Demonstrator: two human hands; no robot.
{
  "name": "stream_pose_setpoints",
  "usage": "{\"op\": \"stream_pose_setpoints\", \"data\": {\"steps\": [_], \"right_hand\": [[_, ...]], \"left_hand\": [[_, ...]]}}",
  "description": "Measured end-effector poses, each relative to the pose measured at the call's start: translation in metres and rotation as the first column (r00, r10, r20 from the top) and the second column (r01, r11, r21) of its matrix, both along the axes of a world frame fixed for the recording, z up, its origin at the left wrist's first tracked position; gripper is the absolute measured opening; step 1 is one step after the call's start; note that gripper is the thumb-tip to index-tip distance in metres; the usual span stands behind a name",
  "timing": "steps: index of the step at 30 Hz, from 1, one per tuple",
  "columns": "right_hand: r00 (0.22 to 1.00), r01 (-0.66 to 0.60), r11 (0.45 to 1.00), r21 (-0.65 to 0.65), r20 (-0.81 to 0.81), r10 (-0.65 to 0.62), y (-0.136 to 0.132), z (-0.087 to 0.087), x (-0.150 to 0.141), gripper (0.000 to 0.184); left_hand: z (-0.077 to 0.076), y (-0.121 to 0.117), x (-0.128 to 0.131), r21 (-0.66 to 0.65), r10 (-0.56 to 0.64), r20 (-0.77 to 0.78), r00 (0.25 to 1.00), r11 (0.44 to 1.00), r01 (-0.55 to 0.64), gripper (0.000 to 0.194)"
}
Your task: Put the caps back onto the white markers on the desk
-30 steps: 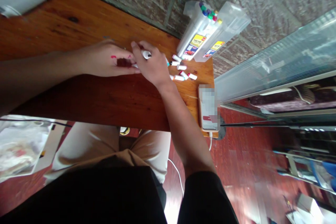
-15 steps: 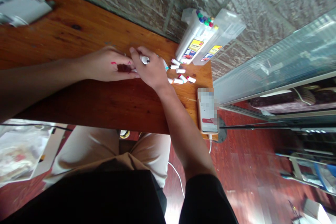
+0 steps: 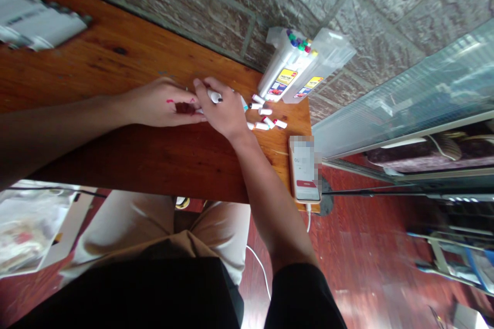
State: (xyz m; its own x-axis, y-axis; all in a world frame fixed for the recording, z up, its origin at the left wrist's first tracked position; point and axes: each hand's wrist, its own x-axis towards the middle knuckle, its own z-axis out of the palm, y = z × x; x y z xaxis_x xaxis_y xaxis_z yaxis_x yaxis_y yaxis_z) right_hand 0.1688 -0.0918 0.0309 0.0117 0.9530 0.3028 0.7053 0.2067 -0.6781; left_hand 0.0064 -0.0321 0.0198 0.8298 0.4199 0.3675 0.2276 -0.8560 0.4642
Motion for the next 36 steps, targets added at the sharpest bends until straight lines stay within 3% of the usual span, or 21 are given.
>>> {"op": "stream_pose_setpoints", "data": {"steps": [10,36], "right_hand": [[1.000,-0.019,1.000,-0.009,-0.025,0.019,-0.0003,0.0017,-0.0008,0.031],[1.000,-0.022,0.999,-0.024,-0.012,0.022,0.0002,0.0006,-0.0002,0.030]], "left_hand": [[-0.0043,0.0030,0.0004,-0.074,0.006,0.041,0.999,0.997,-0.003,0.020],[0.0005,-0.0004,-0.0001,0.027,-0.017,-0.008,1.000,0.999,0.017,0.037]]}}
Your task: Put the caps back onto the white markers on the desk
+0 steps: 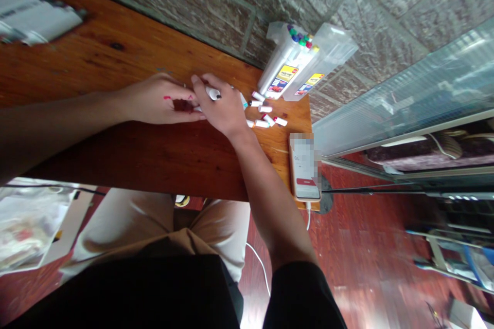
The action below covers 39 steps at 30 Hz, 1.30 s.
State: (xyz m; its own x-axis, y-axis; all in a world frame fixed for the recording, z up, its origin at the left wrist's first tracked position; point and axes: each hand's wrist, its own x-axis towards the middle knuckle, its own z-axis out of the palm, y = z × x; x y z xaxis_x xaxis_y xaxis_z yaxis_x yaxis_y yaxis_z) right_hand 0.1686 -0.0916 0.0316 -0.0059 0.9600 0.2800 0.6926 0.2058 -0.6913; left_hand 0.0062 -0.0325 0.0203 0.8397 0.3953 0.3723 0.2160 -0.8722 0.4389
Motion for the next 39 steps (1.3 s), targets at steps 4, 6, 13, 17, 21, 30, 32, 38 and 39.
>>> {"op": "stream_pose_setpoints", "data": {"steps": [4,6,13,17,21,30,32,38,39], "right_hand": [[1.000,-0.008,1.000,-0.001,0.006,0.008,0.0004,-0.0007,0.0006,0.031],[1.000,-0.013,1.000,-0.001,0.019,0.013,0.0003,-0.0008,0.0008,0.031],[0.998,-0.021,1.000,0.000,0.061,0.021,0.0004,0.0000,0.0000,0.037],[0.997,-0.031,0.999,0.017,0.076,0.029,0.0006,0.0005,-0.0009,0.041],[0.997,-0.026,0.999,0.027,0.079,0.024,-0.0004,0.0011,-0.0014,0.042],[0.993,-0.013,0.999,0.030,0.115,0.010,-0.0009,0.0008,-0.0018,0.033],[0.992,-0.021,1.000,0.024,0.128,0.017,-0.0006,0.0009,-0.0018,0.032],[0.994,-0.043,0.999,0.025,0.106,0.040,-0.0004,0.0009,-0.0011,0.033],[0.994,-0.046,0.998,0.030,0.096,0.043,-0.0003,0.0006,-0.0010,0.033]], "left_hand": [[-0.0007,-0.0004,0.0003,0.007,0.004,-0.004,1.000,1.000,-0.004,0.038],[-0.0009,-0.0009,0.0004,0.003,0.009,-0.012,1.000,1.000,-0.008,0.039],[-0.0036,-0.0010,0.0005,0.012,0.008,-0.016,1.000,1.000,-0.008,0.041],[-0.0022,-0.0032,0.0007,0.040,0.033,-0.054,0.998,0.999,-0.031,0.042],[0.0012,-0.0059,0.0001,0.079,0.050,-0.071,0.996,0.996,-0.045,0.042],[0.0028,-0.0071,-0.0005,0.084,0.057,-0.112,0.992,0.995,-0.048,0.041],[0.0027,-0.0064,-0.0010,0.094,0.053,-0.112,0.992,0.995,-0.043,0.042],[-0.0007,-0.0036,-0.0015,0.127,0.054,-0.114,0.992,0.991,-0.040,0.045],[-0.0009,-0.0035,-0.0014,0.126,0.058,-0.121,0.991,0.991,-0.042,0.045]]}}
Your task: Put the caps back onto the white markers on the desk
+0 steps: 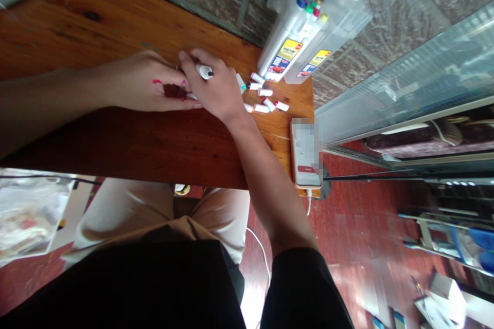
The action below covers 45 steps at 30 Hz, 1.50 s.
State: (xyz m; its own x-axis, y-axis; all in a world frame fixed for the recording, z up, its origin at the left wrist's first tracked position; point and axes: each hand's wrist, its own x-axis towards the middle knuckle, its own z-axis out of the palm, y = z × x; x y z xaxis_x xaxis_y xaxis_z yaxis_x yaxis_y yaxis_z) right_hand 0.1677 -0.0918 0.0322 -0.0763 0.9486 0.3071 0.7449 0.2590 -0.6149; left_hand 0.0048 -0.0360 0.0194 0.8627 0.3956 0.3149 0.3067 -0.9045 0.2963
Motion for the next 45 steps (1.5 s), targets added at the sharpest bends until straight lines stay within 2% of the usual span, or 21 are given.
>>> {"op": "stream_pose_setpoints", "data": {"steps": [5,10,18,22,26,31,36,41,45], "right_hand": [[1.000,0.014,1.000,-0.016,0.009,-0.014,0.000,0.000,0.001,0.032],[0.999,-0.005,1.000,-0.029,0.041,0.006,-0.002,0.002,0.000,0.033],[0.994,-0.006,0.998,-0.070,0.106,0.013,0.002,0.000,-0.001,0.033],[0.994,-0.036,0.999,-0.041,0.101,0.040,0.001,0.000,-0.002,0.033],[0.993,-0.031,0.999,-0.037,0.115,0.035,0.002,-0.002,0.000,0.036],[0.996,-0.060,0.998,-0.031,0.067,0.062,0.003,-0.003,0.001,0.038],[0.999,-0.034,0.999,-0.005,0.028,0.034,-0.001,-0.002,-0.001,0.030],[0.999,-0.015,1.000,-0.019,0.048,0.016,-0.001,-0.002,-0.003,0.030],[0.997,-0.002,1.000,-0.030,0.072,0.004,-0.001,-0.001,-0.004,0.033]], "left_hand": [[0.001,-0.001,0.000,0.009,0.014,-0.031,0.999,1.000,-0.014,0.048],[-0.001,0.000,-0.001,0.033,-0.007,-0.014,1.000,0.999,0.008,0.043],[-0.006,0.003,-0.002,0.063,-0.013,-0.064,0.998,0.998,0.017,0.056],[-0.007,0.003,-0.003,0.049,-0.005,-0.072,0.997,0.999,0.009,0.060],[-0.008,0.004,-0.003,0.040,0.001,-0.087,0.996,0.999,0.003,0.057],[-0.006,0.003,-0.003,-0.057,0.018,-0.123,0.992,0.998,-0.025,0.046],[-0.003,0.001,-0.004,0.062,0.022,-0.145,0.989,0.998,-0.013,0.052],[0.004,-0.005,-0.004,0.075,0.035,-0.205,0.978,0.997,-0.020,0.052],[0.006,-0.007,-0.003,0.123,0.026,-0.191,0.981,0.992,-0.002,0.053]]}}
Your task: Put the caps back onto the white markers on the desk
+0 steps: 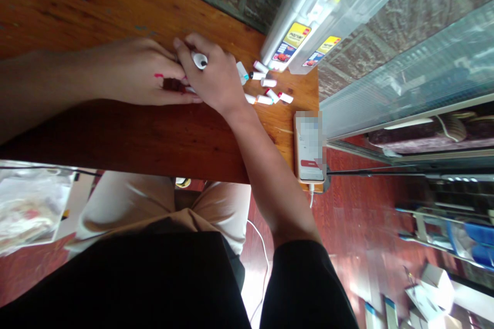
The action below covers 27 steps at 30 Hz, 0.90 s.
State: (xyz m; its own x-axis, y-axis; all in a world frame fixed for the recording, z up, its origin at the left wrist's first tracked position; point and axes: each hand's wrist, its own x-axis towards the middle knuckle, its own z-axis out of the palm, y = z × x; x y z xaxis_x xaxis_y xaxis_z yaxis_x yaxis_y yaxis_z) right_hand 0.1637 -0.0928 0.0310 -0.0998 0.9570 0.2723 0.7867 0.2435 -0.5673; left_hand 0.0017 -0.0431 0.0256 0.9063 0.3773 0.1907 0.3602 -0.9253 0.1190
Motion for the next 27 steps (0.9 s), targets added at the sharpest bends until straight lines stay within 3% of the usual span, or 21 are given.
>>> {"op": "stream_pose_setpoints", "data": {"steps": [5,16,22,27], "right_hand": [[0.998,-0.011,0.999,0.053,-0.055,0.014,-0.0018,0.0007,-0.0003,0.027],[0.999,-0.007,0.999,0.043,-0.045,0.008,-0.0030,0.0034,-0.0012,0.027],[0.999,0.024,0.999,-0.032,-0.027,-0.025,-0.0041,0.0045,-0.0026,0.027],[1.000,0.024,1.000,0.010,-0.005,-0.024,-0.0035,0.0035,-0.0032,0.027]], "left_hand": [[-0.0013,0.0010,0.0009,-0.011,0.025,0.016,1.000,1.000,-0.024,0.055],[-0.0052,0.0035,-0.0004,-0.002,-0.006,0.050,0.999,1.000,0.006,0.057],[-0.0013,0.0014,-0.0004,-0.026,0.017,-0.001,1.000,1.000,-0.017,0.058],[-0.0034,0.0026,-0.0001,-0.011,-0.001,0.030,1.000,1.000,0.001,0.056]]}}
